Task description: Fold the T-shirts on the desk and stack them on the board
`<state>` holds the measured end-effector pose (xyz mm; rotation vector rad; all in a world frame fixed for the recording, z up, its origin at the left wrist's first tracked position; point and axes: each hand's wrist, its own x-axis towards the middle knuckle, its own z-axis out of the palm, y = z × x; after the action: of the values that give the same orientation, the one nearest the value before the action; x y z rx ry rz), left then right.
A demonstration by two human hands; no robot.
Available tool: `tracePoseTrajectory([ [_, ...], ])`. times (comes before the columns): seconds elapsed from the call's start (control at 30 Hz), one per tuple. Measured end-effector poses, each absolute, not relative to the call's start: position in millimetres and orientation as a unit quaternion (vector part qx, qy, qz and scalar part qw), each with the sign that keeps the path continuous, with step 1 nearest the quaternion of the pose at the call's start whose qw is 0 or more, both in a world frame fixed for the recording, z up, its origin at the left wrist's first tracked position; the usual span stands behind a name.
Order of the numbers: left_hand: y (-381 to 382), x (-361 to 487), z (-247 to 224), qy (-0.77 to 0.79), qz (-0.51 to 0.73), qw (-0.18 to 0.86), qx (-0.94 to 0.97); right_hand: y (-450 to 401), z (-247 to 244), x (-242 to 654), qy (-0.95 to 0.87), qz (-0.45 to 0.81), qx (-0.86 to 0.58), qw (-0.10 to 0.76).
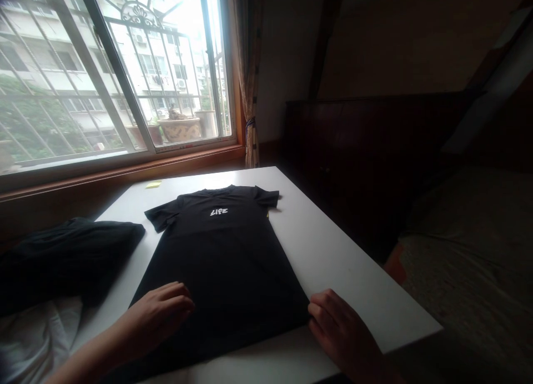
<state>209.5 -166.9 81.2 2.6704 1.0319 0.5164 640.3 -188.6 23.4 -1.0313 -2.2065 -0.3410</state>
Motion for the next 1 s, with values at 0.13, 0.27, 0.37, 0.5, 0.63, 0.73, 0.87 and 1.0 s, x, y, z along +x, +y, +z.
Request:
tracePoseTrajectory([
  [0.13,-127.6,263.5,93.6,0.296,0.162,0.044,0.94,-190.1,20.7,642.1,-0.847,-0.126,-0.39,0.339],
  [0.27,-82.8,324.6,86.3,0.242,0.166,-0.012,0.956,-189.2,18.6,646.3,-0.858,-0.101,-0.384,0.324],
  [0.37,-56.9,362.4,73.4,0.18,0.157,-0.022,0.971,-188.7,17.4,648.7,-0.862,-0.089,-0.384,0.317],
  [0.5,-36.3,393.6,56.6,0.12,0.144,-0.032,0.982,-189.2,17.6,647.3,-0.862,-0.085,-0.387,0.316],
  [0.63,-24.1,409.3,50.1,0.102,0.144,-0.058,0.983,-190.1,22.1,643.4,-0.861,-0.079,-0.383,0.326],
  [0.73,-18.2,418.0,51.6,0.097,0.141,-0.086,0.982,-190.5,25.8,641.9,-0.862,-0.075,-0.382,0.326],
  [0.87,-13.4,427.1,55.1,0.065,0.13,-0.121,0.982,-190.3,26.0,642.1,-0.861,-0.074,-0.383,0.327],
  [1.0,-10.1,431.3,56.5,0.026,0.124,-0.142,0.982,-190.5,22.5,642.8,-0.861,-0.064,-0.386,0.326],
])
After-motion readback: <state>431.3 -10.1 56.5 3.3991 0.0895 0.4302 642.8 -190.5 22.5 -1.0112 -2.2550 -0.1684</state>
